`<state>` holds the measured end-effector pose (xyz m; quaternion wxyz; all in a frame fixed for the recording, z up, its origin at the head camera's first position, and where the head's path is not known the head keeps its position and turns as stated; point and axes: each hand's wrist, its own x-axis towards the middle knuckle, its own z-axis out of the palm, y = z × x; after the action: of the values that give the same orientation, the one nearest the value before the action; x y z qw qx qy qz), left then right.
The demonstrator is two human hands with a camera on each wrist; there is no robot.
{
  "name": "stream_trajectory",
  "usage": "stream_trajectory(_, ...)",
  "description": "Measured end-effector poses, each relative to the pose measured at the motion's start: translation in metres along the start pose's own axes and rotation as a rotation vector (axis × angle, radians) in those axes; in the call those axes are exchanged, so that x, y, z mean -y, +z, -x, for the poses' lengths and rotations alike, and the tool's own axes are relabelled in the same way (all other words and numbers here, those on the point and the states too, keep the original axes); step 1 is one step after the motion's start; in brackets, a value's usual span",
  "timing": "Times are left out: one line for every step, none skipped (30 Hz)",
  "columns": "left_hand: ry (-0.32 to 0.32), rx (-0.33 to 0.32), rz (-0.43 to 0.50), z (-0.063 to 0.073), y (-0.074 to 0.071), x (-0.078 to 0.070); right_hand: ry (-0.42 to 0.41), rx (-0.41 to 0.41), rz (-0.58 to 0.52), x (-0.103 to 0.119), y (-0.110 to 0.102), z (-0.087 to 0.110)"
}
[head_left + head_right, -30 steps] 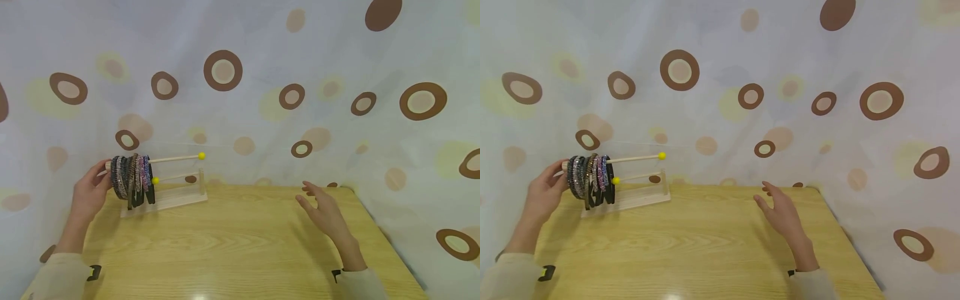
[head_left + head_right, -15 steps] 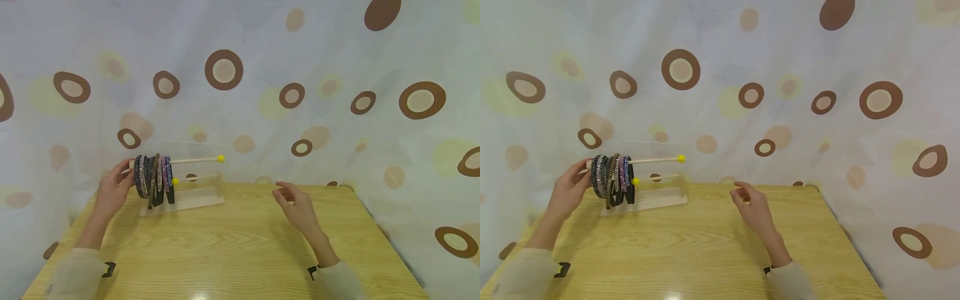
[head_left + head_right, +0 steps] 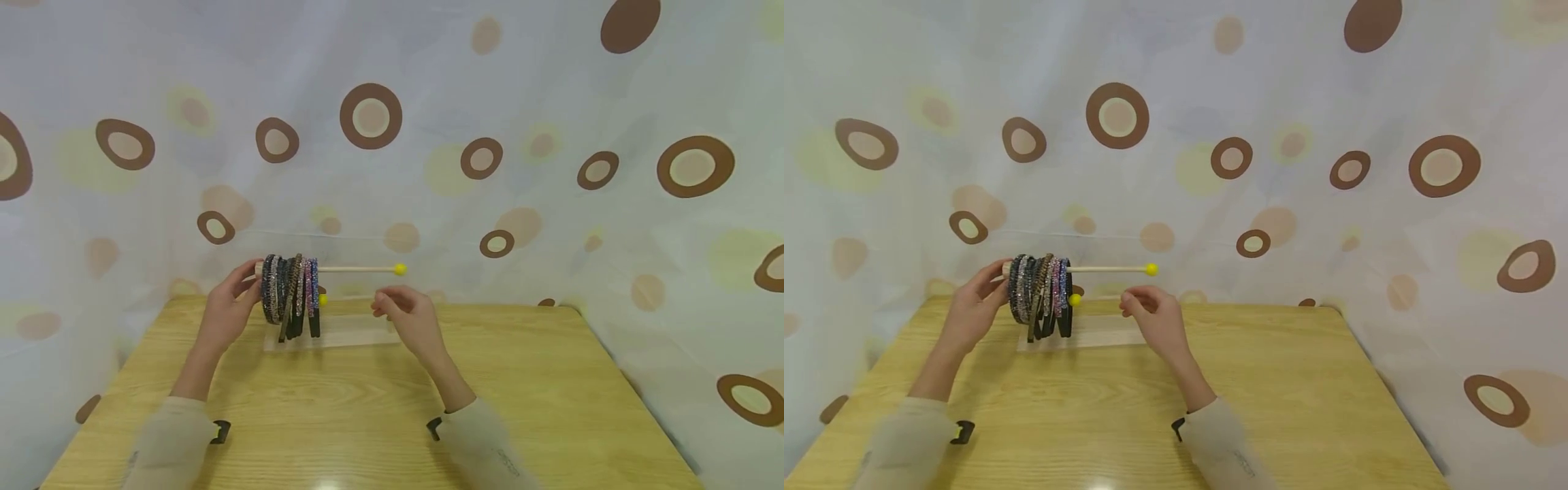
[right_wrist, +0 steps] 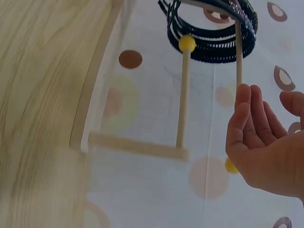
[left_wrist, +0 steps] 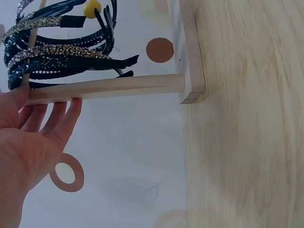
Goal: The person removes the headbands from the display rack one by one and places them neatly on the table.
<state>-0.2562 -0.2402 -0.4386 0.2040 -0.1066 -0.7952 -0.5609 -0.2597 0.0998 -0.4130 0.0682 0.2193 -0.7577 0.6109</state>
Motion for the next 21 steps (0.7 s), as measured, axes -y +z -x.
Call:
stream_trajectory(0.001,0.002,-0.003,0.0,0.0,0.0,0.012,0.008,-0.016,0.0,0.009,-0.004)
stream_trajectory(0.004,0.004,-0.006,0.0,0.001,0.0,0.021,0.014,-0.033,0.0,0.018,-0.007)
stream_trajectory(0.005,0.006,-0.005,0.0,0.002,0.0,0.036,0.02,-0.047,0.0,0.026,-0.01)
stream_trajectory(0.008,0.01,-0.005,-0.001,0.004,-0.001,0.052,0.022,-0.05,0.0,0.034,-0.013)
stream_trajectory(0.011,0.015,-0.007,-0.002,0.005,0.0,0.069,0.024,-0.06,0.0,0.041,-0.015)
stream_trajectory(0.014,0.018,-0.011,-0.003,0.007,0.0,0.088,0.022,-0.059,0.001,0.048,-0.017)
stream_trajectory(0.011,0.026,-0.012,-0.002,0.011,0.0,0.105,0.015,-0.05,-0.001,0.052,-0.015)
stream_trajectory(0.008,0.03,-0.01,-0.002,0.015,0.0,0.118,0.011,-0.044,-0.001,0.056,-0.014)
stream_trajectory(0.004,0.031,-0.011,-0.002,0.018,0.0,0.127,0.007,-0.027,-0.001,0.059,-0.013)
stream_trajectory(0.003,0.028,-0.016,-0.002,0.021,-0.001,0.125,0.005,-0.014,-0.002,0.062,-0.012)
stream_trajectory(0.001,0.025,-0.015,-0.003,0.023,-0.002,0.117,0.0,-0.003,-0.002,0.065,-0.011)
stream_trajectory(0.001,0.023,-0.01,-0.003,0.025,-0.005,0.106,-0.01,0.015,-0.003,0.067,-0.011)
stream_trajectory(0.005,0.025,-0.003,-0.004,0.026,-0.009,0.091,-0.022,0.025,-0.004,0.069,-0.011)
stream_trajectory(0.01,0.028,0.002,-0.004,0.026,-0.013,0.075,-0.037,0.036,-0.005,0.071,-0.011)
stream_trajectory(0.019,0.03,0.002,-0.004,0.025,-0.017,0.056,-0.055,0.046,-0.006,0.073,-0.011)
stream_trajectory(0.028,0.032,0.007,-0.004,0.023,-0.022,0.039,-0.073,0.045,-0.007,0.075,-0.012)
stream_trajectory(0.036,0.035,0.012,-0.003,0.021,-0.026,0.022,-0.09,0.045,-0.008,0.078,-0.013)
stream_trajectory(0.044,0.038,0.011,-0.002,0.017,-0.029,0.008,-0.103,0.042,-0.008,0.082,-0.013)
stream_trajectory(0.049,0.037,0.005,0.0,0.013,-0.031,-0.008,-0.109,0.038,-0.008,0.085,-0.014)
stream_trajectory(0.047,0.033,-0.001,0.002,0.008,-0.032,-0.021,-0.112,0.032,-0.008,0.089,-0.014)
stream_trajectory(0.046,0.029,-0.005,0.003,0.003,-0.031,-0.033,-0.112,0.022,-0.007,0.094,-0.015)
